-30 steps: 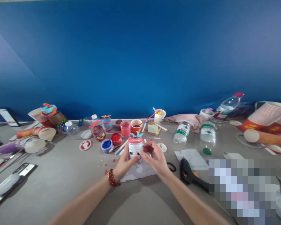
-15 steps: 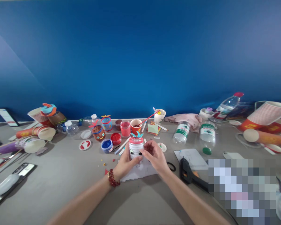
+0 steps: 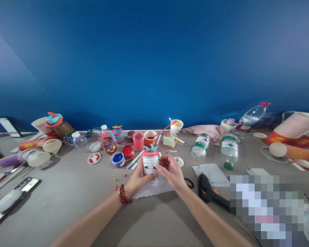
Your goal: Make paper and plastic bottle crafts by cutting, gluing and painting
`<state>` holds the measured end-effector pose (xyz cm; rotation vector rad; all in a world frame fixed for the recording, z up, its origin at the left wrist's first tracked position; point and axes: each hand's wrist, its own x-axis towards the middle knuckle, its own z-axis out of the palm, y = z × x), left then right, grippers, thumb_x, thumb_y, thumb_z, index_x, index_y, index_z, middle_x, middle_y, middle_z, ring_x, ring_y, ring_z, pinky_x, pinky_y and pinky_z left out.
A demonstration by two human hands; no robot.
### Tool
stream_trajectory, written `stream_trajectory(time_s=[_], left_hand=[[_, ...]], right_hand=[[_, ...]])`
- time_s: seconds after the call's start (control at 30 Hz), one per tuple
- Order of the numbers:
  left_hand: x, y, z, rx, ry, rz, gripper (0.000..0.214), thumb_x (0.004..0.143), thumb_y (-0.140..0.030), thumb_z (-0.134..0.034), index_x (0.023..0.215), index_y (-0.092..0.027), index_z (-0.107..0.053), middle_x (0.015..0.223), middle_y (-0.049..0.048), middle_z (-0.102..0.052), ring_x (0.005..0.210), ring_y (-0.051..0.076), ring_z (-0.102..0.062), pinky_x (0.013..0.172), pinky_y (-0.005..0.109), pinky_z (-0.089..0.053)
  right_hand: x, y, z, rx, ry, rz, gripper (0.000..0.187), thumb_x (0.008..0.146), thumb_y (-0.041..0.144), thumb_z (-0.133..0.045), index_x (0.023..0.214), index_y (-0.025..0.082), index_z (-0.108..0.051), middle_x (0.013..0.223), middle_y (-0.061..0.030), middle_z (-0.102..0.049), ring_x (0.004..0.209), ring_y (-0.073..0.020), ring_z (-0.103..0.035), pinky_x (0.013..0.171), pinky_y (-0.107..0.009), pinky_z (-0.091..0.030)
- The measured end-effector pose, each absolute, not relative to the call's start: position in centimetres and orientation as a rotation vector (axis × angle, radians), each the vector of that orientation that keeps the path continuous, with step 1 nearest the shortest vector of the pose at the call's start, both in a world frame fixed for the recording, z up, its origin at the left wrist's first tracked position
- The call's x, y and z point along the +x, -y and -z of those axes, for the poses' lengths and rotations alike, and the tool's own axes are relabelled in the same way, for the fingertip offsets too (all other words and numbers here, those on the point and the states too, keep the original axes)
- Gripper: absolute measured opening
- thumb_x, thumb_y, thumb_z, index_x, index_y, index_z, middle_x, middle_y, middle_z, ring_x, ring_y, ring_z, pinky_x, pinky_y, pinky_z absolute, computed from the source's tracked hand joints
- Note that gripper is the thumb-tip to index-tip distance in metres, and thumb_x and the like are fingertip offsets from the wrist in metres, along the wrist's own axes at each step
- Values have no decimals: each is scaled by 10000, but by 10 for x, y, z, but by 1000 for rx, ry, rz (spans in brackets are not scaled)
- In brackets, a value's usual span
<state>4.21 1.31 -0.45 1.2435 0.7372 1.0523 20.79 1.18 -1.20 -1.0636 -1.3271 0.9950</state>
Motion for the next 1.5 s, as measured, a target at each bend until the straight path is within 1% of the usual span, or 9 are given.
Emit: stream_trajectory(time_s=[0.1, 0.3, 0.43, 0.6, 0.9, 0.97, 1.13, 1.3, 1.5], left_hand=[[43, -13, 3, 1314, -740, -1078, 680, 728, -236, -768, 1333, -217, -458, 1220, 89, -631, 1142, 276, -577, 984, 390, -458], [43, -13, 4, 1335, -743, -1076, 665, 753, -231, -747, 1341, -221, -438, 1232, 96, -622, 1128, 270, -584, 959, 384, -473], [43, -13, 6, 1288, -749, -1084, 647, 752, -238, -752, 1326, -225, -454, 1210, 88, -629, 1096, 256, -591, 884, 342, -504], [44, -12, 5, 1188, -743, -1061, 639, 731, -247, -777, 1298, -238, -483, 1116, 57, -650, 911, 197, -626, 744, 282, -523], [41, -13, 10, 1134, -675, -1047, 672, 761, -279, -770, 1346, -247, -440, 1081, 59, -642, 801, 163, -612, 686, 274, -509], [42, -13, 9, 1167, -709, -1055, 658, 760, -287, -771, 1333, -243, -451, 1099, 61, -647, 864, 187, -625, 730, 292, -516], [44, -15, 5, 1363, -720, -1156, 670, 750, -291, -780, 1334, -220, -458, 1285, 110, -595, 1204, 286, -547, 1009, 393, -441], [41, -13, 8, 1332, -633, -1115, 719, 771, -291, -760, 1397, -263, -408, 1358, 101, -550, 1246, 287, -516, 1042, 414, -415], [36, -13, 14, 1188, -609, -1093, 616, 896, -376, -601, 1459, -297, -365, 1453, 72, -483, 1337, 284, -427, 1096, 413, -357]], right_hand=[[208, -14, 16, -1091, 1359, -923, 321, 771, 390, -745, 934, 202, -543, 789, -3, -578, 705, -159, -556, 655, -291, -477], [207, -13, 17, -1105, 1383, -893, 322, 776, 384, -744, 955, 210, -541, 808, -12, -585, 713, -168, -561, 649, -299, -485], [208, -12, 16, -1099, 1374, -902, 342, 759, 392, -756, 949, 213, -536, 831, -16, -584, 725, -170, -561, 664, -305, -485], [210, -12, 15, -1038, 1289, -1074, 319, 795, 425, -711, 947, 207, -534, 816, -11, -578, 729, -162, -559, 639, -286, -465], [210, -10, 15, -964, 1262, -1104, 330, 761, 376, -760, 971, 217, -561, 885, -17, -582, 775, -161, -566, 703, -294, -484], [209, -10, 15, -951, 1234, -1130, 327, 779, 397, -739, 984, 221, -555, 895, -19, -584, 783, -164, -568, 695, -293, -487], [205, -8, 19, -984, 1219, -1090, 399, 739, 379, -778, 1023, 228, -541, 963, -27, -580, 787, -160, -579, 718, -308, -506], [203, -7, 24, -967, 1247, -1145, 384, 769, 387, -756, 1044, 235, -534, 1011, -44, -602, 840, -183, -613, 733, -326, -527], [202, -6, 19, -964, 1239, -1152, 372, 770, 404, -756, 1022, 236, -542, 1007, -47, -627, 886, -195, -625, 747, -311, -532]])
